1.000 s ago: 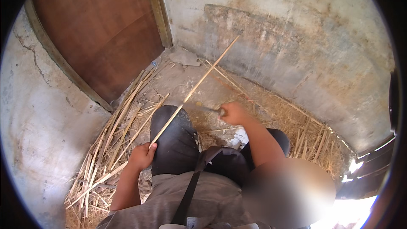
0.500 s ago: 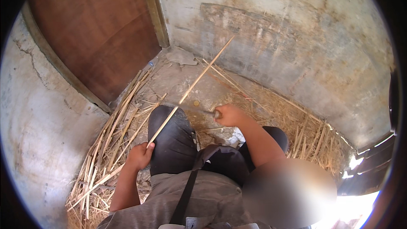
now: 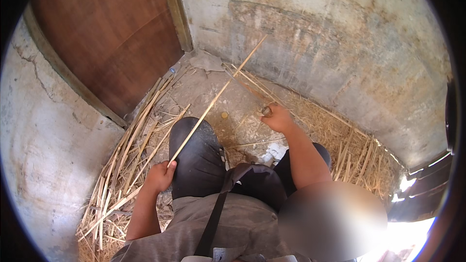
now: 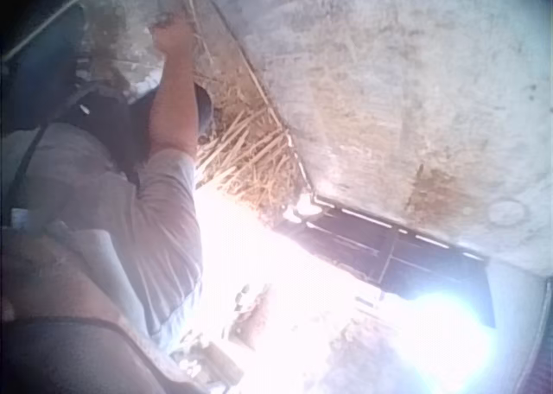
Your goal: The person sits on the floor and uses a knife to sharpen a long, thin bamboo stick. They hold the stick against their leg and repeatedly scrape the blade along its length to create a point.
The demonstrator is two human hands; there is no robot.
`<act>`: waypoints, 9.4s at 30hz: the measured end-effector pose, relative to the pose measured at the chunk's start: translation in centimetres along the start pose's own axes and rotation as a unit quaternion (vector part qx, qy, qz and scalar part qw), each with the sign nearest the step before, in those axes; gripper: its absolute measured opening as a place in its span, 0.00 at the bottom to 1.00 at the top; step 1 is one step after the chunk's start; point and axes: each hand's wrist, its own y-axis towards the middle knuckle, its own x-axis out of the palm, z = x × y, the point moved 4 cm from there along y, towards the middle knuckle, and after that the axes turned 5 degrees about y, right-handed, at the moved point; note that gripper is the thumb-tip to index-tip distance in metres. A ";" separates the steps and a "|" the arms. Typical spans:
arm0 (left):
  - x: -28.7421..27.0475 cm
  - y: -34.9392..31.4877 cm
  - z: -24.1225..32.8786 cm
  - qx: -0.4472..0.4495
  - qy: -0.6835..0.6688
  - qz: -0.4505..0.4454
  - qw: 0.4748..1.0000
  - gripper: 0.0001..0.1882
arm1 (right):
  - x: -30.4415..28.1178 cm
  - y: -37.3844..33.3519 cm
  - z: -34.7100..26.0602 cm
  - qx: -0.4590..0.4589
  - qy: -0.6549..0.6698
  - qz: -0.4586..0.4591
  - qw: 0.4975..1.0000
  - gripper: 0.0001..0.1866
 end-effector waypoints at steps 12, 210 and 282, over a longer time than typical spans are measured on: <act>0.4 -0.2 -0.5 -0.008 -0.009 -0.003 1.000 0.35 | 2.4 -1.3 -5.6 -0.166 -0.034 -0.109 0.980 0.19; 0.9 0.3 -0.2 -0.005 -0.011 0.029 0.999 0.33 | 2.8 -1.2 -4.2 -0.143 -0.009 -0.090 0.986 0.19; -0.4 0.2 0.6 -0.014 0.019 0.014 1.000 0.32 | -0.1 -0.4 -0.8 -0.019 0.046 -0.055 0.997 0.25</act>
